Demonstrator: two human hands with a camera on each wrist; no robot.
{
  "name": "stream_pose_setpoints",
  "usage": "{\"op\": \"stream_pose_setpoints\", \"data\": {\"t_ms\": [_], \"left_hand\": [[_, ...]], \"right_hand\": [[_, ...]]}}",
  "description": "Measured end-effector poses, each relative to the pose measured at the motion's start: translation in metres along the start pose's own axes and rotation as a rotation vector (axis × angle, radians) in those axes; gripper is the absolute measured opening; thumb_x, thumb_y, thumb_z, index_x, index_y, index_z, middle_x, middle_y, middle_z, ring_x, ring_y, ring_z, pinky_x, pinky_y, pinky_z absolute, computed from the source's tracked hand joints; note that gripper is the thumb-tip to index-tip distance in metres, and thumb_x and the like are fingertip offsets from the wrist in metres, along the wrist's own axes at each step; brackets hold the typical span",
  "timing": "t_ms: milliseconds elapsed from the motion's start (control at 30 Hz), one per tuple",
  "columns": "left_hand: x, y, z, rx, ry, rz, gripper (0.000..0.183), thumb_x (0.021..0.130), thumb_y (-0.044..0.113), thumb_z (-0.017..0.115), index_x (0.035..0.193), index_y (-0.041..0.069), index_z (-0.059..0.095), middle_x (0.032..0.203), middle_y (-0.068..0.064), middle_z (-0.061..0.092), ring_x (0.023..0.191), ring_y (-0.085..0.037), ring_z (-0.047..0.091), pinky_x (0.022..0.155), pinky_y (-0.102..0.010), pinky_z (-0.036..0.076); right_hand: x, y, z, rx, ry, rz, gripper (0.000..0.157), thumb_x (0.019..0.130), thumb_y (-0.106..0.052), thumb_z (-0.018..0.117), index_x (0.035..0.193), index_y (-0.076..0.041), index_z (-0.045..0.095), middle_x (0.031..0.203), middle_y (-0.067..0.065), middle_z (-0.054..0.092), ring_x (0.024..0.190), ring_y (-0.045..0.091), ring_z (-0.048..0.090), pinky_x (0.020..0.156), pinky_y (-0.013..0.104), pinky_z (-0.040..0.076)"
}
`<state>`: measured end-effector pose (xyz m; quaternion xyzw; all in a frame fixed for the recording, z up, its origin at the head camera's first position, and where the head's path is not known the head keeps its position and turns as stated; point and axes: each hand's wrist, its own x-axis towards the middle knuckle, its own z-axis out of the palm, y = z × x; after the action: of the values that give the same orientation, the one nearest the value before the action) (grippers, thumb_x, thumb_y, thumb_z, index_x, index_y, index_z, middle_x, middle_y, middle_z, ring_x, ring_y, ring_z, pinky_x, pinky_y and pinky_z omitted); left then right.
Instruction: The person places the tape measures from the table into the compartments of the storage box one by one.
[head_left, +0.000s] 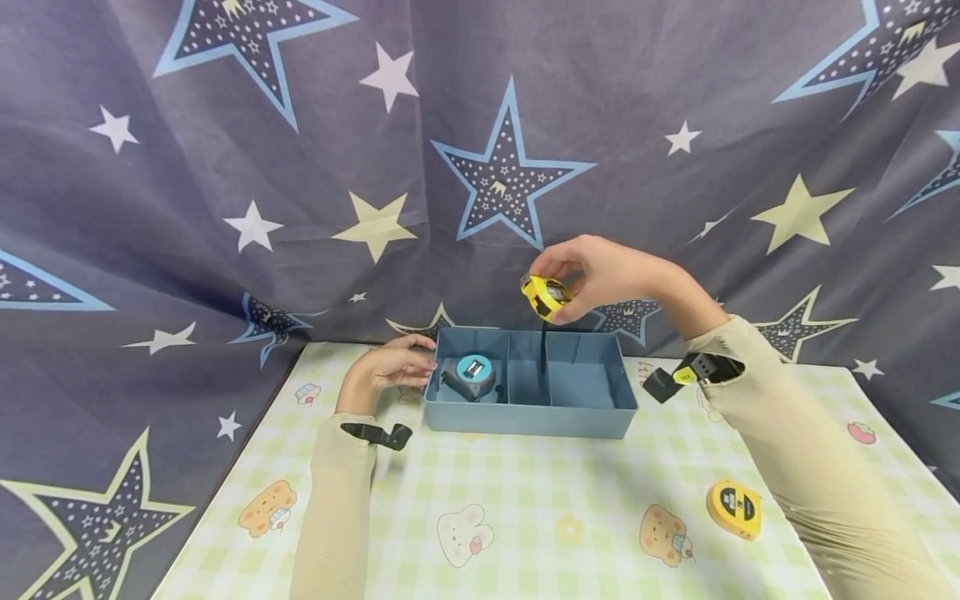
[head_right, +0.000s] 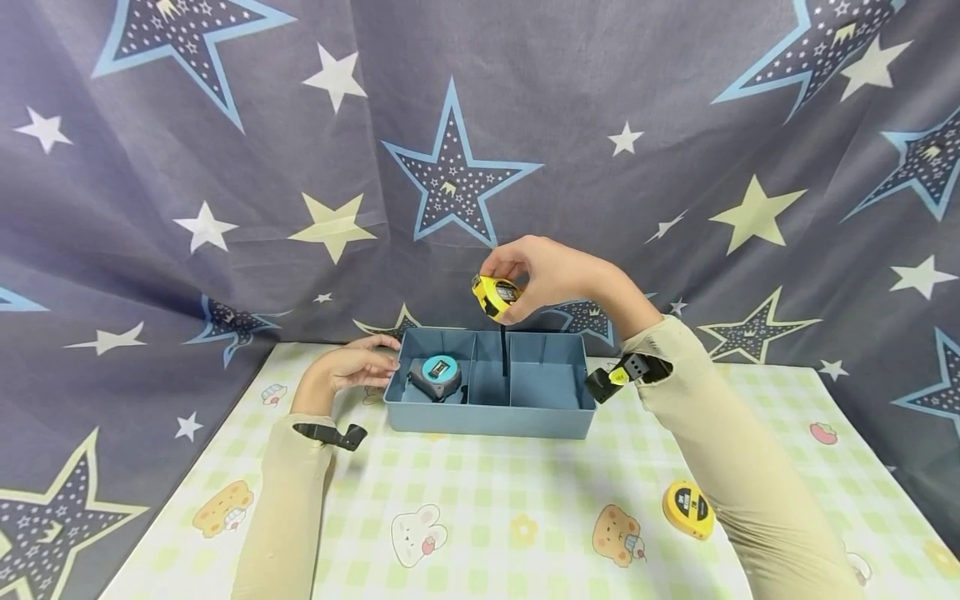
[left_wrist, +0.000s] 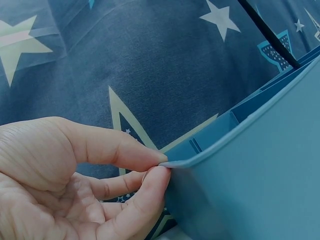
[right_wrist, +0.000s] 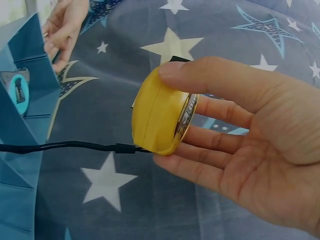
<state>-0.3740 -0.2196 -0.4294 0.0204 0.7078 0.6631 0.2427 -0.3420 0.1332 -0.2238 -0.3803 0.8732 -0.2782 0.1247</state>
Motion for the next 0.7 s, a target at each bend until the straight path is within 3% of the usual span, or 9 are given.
{"op": "stream_pose_setpoints", "data": {"t_ms": [300, 700], "left_hand": [[0.002, 0.0, -0.002, 0.015, -0.025, 0.017, 0.047, 0.096, -0.006, 0.056, 0.138, -0.002, 0.035, 0.081, 0.001, 0.056, 0.07, -0.009, 0.062, 0.07, -0.021, 0.059], [0.001, 0.0, -0.001, 0.016, -0.019, 0.005, 0.052, 0.095, -0.006, 0.056, 0.141, -0.004, 0.033, 0.088, -0.001, 0.055, 0.072, -0.009, 0.061, 0.069, -0.02, 0.058]], "right_hand": [[0.008, 0.01, 0.011, -0.04, -0.048, -0.008, 0.053, 0.08, -0.007, 0.085, 0.128, -0.002, 0.063, 0.12, 0.012, 0.07, 0.116, 0.028, 0.065, 0.101, 0.043, 0.057], [0.02, 0.023, 0.034, -0.135, -0.115, -0.026, 0.052, 0.08, -0.011, 0.085, 0.127, -0.004, 0.064, 0.118, 0.012, 0.071, 0.11, 0.027, 0.066, 0.097, 0.044, 0.057]]}}
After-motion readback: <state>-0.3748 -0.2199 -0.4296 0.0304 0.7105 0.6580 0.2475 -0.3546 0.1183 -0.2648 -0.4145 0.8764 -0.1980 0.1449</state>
